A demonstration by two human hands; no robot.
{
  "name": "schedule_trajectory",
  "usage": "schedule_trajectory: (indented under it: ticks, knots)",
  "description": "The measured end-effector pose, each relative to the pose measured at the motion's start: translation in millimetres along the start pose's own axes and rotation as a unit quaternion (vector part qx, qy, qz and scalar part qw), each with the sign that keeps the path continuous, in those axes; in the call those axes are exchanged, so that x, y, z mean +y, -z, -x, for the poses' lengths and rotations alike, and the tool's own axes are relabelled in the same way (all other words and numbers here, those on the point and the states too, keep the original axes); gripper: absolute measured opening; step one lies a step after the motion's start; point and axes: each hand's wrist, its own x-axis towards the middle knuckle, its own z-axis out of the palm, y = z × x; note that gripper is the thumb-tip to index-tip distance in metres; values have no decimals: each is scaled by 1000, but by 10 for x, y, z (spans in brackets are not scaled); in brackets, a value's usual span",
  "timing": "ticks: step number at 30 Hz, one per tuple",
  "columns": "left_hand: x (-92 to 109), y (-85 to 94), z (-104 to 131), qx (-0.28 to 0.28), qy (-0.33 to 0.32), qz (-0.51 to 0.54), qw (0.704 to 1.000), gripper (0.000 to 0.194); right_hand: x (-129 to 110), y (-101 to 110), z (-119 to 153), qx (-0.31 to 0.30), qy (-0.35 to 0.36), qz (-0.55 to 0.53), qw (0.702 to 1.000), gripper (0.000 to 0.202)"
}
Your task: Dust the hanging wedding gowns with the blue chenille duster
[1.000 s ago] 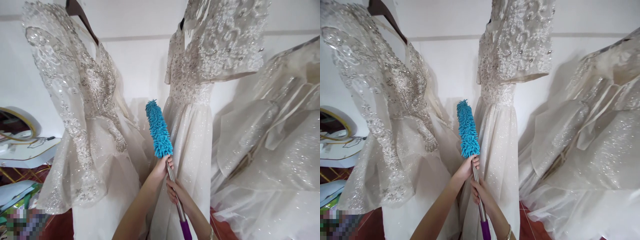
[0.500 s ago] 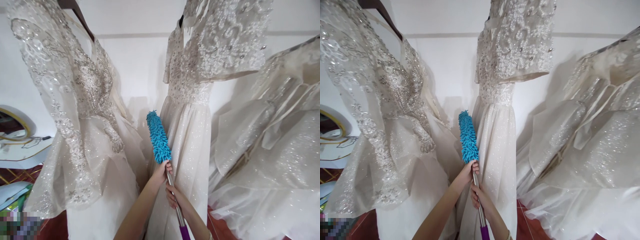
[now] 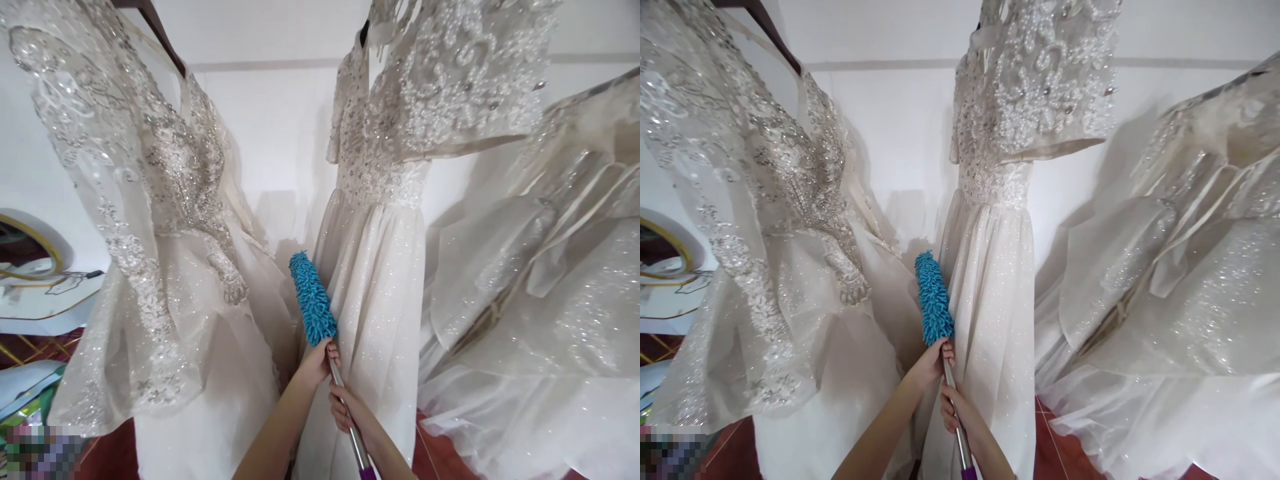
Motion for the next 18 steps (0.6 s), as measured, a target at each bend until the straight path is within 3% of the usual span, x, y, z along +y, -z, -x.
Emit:
schedule_trajectory:
  ticks: [4, 12, 18]
  knots:
    - [183, -185, 133, -27, -15, 35, 999, 31, -147, -96, 73, -13, 28, -7, 999, 45]
    - [583, -626, 466, -165, -56, 31, 984, 34, -591, -363, 305, -56, 111, 5, 992, 37]
    - [653, -771, 475, -170, -70, 14, 983, 37, -739, -407, 344, -71, 130, -12, 989, 38]
